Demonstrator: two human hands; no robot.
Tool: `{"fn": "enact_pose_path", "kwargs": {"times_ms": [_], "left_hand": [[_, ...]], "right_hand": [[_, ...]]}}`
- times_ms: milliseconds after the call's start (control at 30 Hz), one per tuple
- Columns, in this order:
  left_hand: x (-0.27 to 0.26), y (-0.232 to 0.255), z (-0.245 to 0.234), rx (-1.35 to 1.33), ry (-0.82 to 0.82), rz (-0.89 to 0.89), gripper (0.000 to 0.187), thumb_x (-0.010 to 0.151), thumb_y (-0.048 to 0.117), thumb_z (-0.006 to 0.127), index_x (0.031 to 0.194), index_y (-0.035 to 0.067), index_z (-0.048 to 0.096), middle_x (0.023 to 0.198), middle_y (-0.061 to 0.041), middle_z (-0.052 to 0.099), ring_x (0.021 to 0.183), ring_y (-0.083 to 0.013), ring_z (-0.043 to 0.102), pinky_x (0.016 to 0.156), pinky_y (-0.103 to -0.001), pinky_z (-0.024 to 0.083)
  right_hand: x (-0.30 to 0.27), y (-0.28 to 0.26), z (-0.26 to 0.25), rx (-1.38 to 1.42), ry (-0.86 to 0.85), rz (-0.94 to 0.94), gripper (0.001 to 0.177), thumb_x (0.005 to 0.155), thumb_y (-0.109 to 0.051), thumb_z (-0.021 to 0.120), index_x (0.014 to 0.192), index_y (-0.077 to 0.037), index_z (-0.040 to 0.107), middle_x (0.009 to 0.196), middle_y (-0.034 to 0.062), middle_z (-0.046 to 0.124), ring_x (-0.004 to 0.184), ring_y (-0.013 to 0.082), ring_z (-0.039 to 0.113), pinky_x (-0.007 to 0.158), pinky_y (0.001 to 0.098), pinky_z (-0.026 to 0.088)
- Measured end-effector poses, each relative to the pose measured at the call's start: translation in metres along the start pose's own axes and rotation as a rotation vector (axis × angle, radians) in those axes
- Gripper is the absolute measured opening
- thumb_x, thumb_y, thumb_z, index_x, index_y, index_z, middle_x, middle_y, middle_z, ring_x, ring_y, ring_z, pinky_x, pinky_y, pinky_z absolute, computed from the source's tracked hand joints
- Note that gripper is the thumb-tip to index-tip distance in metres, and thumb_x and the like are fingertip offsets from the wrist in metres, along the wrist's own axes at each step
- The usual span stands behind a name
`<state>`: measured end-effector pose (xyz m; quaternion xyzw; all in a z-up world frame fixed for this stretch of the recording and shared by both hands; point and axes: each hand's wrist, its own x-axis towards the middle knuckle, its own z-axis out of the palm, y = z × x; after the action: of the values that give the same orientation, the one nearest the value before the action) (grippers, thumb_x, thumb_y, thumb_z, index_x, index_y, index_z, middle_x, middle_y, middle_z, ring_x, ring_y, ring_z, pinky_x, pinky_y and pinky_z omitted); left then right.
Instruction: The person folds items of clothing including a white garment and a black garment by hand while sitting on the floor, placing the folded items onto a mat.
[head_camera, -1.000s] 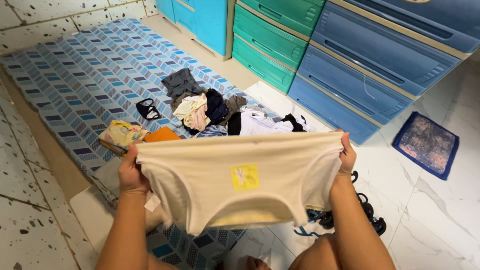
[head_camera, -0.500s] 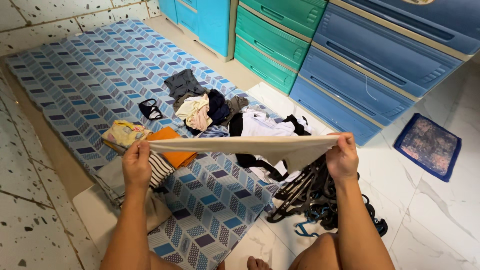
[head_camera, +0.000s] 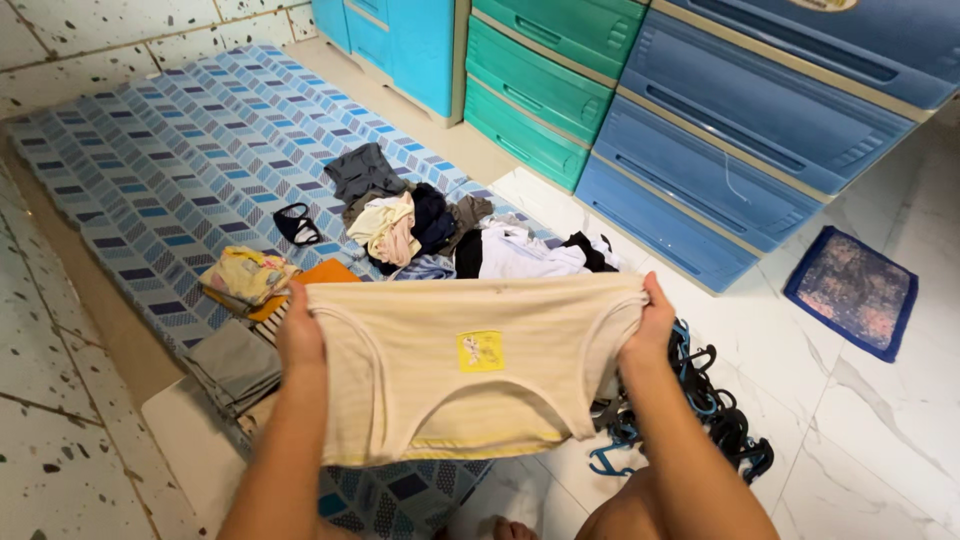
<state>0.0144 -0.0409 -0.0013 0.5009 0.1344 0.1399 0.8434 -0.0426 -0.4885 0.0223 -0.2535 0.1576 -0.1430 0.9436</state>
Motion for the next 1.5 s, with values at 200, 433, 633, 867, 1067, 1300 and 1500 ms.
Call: {"fn": "enact_pose_path", "kwargs": {"times_ms": [200,433,633,867,1067,1300,1500], "left_hand": [[-0.114,-0.028,0.099,0.409,-0.694,0.084,0.037,0.105,0.041,0.049,0.102,0.006,0.060,0.093,-0.010,0.069,0.082,-0.0217,0.067,0.075,-0.035,0.052],[-0.124,-0.007,0.114,0.593,-0.891,0.274,0.025,0.101,0.031,0.057,0.098,0.006,0.054,0.089,-0.011,0.068,0.080,-0.0211,0.067,0.071,-0.036,0.053],[-0.101,-0.014,0.094,0.426,-1.042,0.077,0.013,0.099,0.019,0.062,0.099,0.009,0.054,0.088,-0.002,0.059,0.080,-0.0105,0.056,0.072,-0.028,0.048],[-0.090,-0.019,0.082,0.247,-1.100,0.042,0.007,0.096,0.009,0.057,0.102,0.007,0.054,0.097,0.000,0.058,0.089,-0.0076,0.054,0.083,-0.024,0.046],[-0.087,-0.019,0.080,0.305,-0.936,0.158,0.015,0.099,0.014,0.062,0.110,0.008,0.054,0.095,0.002,0.061,0.084,-0.0052,0.054,0.076,-0.023,0.047],[-0.094,-0.021,0.078,0.448,-0.800,0.231,0.017,0.103,0.021,0.063,0.104,0.006,0.068,0.081,0.003,0.060,0.076,-0.0057,0.052,0.069,-0.023,0.045],[-0.092,-0.020,0.076,0.412,-0.865,0.182,0.024,0.105,0.026,0.056,0.106,0.006,0.068,0.090,0.002,0.070,0.084,-0.0061,0.060,0.077,-0.023,0.050]], "right_hand": [[-0.084,0.103,0.042,-0.602,-0.310,-0.080,0.032,0.103,-0.034,0.058,0.099,-0.003,0.059,0.086,0.0100,0.063,0.073,0.0209,0.061,0.065,0.0357,0.053],[-0.094,0.108,0.051,-0.617,-0.458,-0.042,0.033,0.108,-0.025,0.046,0.108,0.002,0.066,0.092,0.0045,0.067,0.083,0.0133,0.064,0.076,0.0284,0.054],[-0.098,0.058,0.071,-0.904,-0.828,-0.566,0.023,0.100,-0.008,0.062,0.121,-0.002,0.062,0.130,0.0110,0.056,0.128,0.0212,0.054,0.115,0.0366,0.041],[-0.098,0.075,0.068,-1.017,-1.076,-0.358,0.032,0.091,-0.010,0.073,0.117,-0.005,0.055,0.125,0.0084,0.056,0.122,0.0198,0.055,0.115,0.0363,0.041],[-0.090,0.086,0.050,-1.202,-0.923,-0.199,0.029,0.088,-0.008,0.075,0.112,-0.006,0.058,0.106,0.0053,0.060,0.101,0.0158,0.059,0.094,0.0319,0.049],[-0.096,0.097,0.049,-1.095,-0.883,-0.401,0.020,0.094,-0.006,0.071,0.110,-0.005,0.060,0.109,0.0053,0.061,0.103,0.0167,0.064,0.100,0.0315,0.050],[-0.099,0.107,0.061,-1.238,-0.798,-0.426,0.043,0.084,-0.013,0.078,0.121,-0.005,0.058,0.110,0.0057,0.061,0.101,0.0165,0.059,0.096,0.0326,0.048]]}}
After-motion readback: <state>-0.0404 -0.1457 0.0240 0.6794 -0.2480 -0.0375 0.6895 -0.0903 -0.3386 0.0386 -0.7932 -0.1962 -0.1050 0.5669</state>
